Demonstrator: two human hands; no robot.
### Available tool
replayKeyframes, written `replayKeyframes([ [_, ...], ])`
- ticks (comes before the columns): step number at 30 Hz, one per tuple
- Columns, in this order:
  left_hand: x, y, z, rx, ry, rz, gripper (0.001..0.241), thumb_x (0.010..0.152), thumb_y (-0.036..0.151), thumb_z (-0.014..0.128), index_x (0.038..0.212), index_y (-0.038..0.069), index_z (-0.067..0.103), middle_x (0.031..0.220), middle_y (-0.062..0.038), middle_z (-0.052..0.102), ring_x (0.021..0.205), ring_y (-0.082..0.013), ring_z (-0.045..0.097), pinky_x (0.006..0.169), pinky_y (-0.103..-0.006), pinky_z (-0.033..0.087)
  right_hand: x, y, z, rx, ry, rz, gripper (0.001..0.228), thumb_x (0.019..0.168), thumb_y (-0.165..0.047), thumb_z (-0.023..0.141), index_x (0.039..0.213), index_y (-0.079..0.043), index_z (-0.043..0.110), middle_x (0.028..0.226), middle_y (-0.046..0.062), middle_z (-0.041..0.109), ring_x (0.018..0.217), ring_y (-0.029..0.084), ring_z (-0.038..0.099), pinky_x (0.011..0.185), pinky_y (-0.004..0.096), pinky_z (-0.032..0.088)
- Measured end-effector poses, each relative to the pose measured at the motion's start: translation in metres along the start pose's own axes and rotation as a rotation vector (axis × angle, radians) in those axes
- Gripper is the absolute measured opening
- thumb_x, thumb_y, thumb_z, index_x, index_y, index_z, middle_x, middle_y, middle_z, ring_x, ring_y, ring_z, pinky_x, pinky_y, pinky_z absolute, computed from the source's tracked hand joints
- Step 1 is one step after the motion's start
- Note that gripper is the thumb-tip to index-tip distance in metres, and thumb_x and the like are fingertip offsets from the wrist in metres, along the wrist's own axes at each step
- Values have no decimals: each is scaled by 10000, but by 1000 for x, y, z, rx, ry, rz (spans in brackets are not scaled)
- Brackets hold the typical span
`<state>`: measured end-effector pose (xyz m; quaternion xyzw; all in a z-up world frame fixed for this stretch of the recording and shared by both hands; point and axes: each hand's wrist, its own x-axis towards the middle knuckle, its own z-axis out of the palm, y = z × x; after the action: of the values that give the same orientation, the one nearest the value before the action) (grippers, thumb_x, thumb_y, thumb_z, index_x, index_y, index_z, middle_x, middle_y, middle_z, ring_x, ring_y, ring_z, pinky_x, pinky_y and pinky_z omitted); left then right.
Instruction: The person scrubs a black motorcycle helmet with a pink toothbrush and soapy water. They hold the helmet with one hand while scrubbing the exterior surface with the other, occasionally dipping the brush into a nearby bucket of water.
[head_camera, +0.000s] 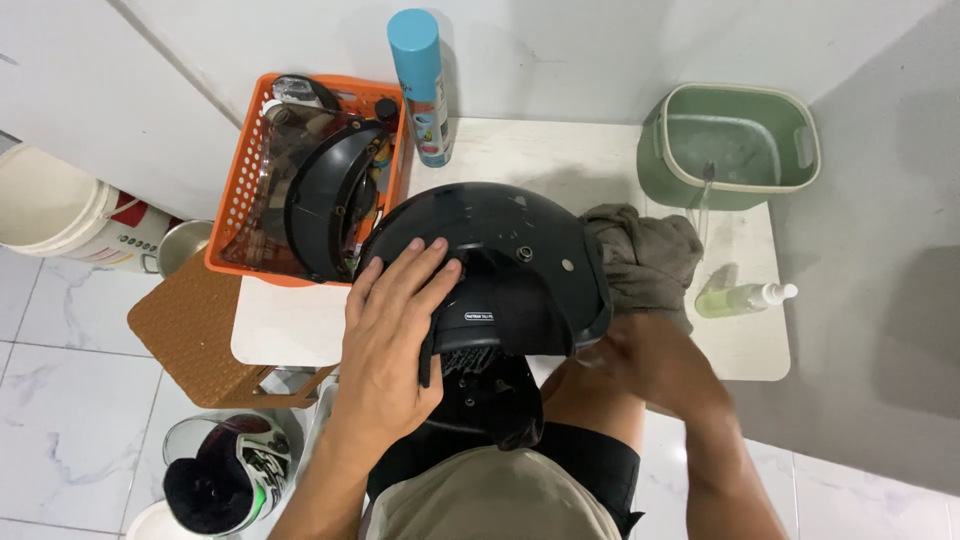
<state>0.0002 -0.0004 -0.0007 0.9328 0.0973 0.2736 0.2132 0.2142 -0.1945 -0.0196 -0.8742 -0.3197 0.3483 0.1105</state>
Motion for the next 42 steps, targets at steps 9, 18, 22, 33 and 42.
replayKeyframes([
  [9, 2, 1, 0, 8, -6, 28, 797, 736, -38, 547, 1516, 80, 428, 1607, -146, 450, 1527, -341, 415, 1259, -565, 259, -3, 17, -2, -47, -184, -353, 275, 965, -284, 567, 909, -204, 824, 795, -56, 828, 672, 94, 699, 618, 299, 468],
  [18, 4, 5, 0, 24, -11, 42, 785, 737, -66, 546, 1504, 76, 455, 1599, -130, 458, 1517, -330, 421, 1258, -552, 260, -22, -8, -16, -268, -218, -86, 314, 936, -326, 515, 972, -355, 825, 769, -76, 786, 669, 148, 676, 629, 331, 458],
  [22, 6, 7, -2, 32, -16, 41, 809, 718, -51, 557, 1510, 74, 451, 1607, -126, 446, 1521, -317, 406, 1255, -547, 250, -23, -23, -15, -135, -78, 63, 330, 929, -439, 684, 809, -132, 690, 729, 39, 721, 670, 189, 584, 620, 372, 410],
  [33, 8, 4, -4, 4, 3, 30, 815, 720, -63, 503, 1519, 74, 423, 1607, -134, 447, 1522, -326, 410, 1256, -546, 254, 8, 16, 19, -7, -120, -95, 477, 1000, -288, 653, 666, -147, 343, 648, -45, 346, 639, 123, 341, 577, 384, 261],
  [42, 10, 5, -4, 8, 12, 27, 803, 738, -44, 518, 1525, 75, 417, 1611, -130, 438, 1525, -327, 402, 1255, -546, 254, 22, 15, 35, -112, 71, 80, 376, 811, -356, 822, 622, -71, 665, 568, 62, 588, 562, 191, 531, 563, 362, 371],
])
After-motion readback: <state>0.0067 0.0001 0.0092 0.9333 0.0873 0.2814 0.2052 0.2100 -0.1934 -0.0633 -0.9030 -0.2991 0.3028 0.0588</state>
